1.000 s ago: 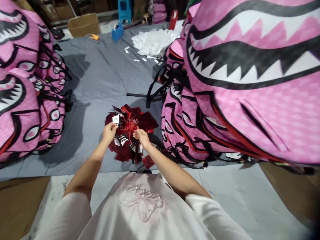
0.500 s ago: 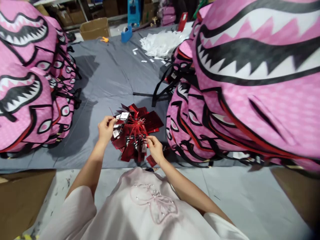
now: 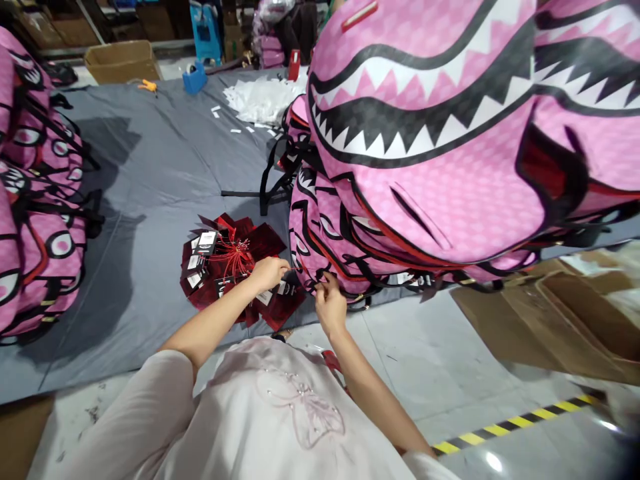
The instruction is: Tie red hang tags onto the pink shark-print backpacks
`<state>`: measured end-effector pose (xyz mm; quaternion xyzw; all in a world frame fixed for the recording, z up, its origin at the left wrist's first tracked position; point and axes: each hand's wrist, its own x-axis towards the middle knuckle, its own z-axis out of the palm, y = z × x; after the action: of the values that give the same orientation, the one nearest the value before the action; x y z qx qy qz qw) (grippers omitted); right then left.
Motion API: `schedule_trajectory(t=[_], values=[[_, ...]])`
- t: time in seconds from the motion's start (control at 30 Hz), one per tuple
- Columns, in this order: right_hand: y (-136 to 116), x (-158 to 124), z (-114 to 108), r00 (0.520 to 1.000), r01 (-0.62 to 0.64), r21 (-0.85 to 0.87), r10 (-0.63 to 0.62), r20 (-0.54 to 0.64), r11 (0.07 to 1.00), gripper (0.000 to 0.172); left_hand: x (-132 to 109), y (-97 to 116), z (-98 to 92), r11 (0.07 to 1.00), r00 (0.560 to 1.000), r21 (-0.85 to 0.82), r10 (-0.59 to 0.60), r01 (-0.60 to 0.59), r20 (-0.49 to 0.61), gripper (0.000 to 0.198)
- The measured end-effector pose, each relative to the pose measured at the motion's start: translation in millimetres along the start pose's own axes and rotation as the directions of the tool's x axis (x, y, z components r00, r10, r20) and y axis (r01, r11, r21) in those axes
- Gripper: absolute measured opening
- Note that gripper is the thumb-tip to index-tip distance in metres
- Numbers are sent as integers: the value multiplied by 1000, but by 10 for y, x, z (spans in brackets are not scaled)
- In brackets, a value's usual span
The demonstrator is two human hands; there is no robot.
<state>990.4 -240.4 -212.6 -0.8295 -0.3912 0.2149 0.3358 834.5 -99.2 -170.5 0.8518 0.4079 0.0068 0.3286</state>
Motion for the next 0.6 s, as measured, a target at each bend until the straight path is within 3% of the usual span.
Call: schedule_trajectory(t=[0.2,0.37,0.5,0.6], values=[[4,25,89,999,-27,79,25,26,996,50,147,50,111,984,1000,177,-13,9,21,30],[15,83,61,1000,-14,36,14,12,999,47,235,105,142,985,996,161,50,-61,70,30],[-9,151,17,999,23,-173,-16,41,985,34,346,177,170,994,992,53,86,-91,88,33],[-1,177,-95,998,44,-410,-17,68,911,25,446,186,161,992,975,-100,101,-82,199,31]])
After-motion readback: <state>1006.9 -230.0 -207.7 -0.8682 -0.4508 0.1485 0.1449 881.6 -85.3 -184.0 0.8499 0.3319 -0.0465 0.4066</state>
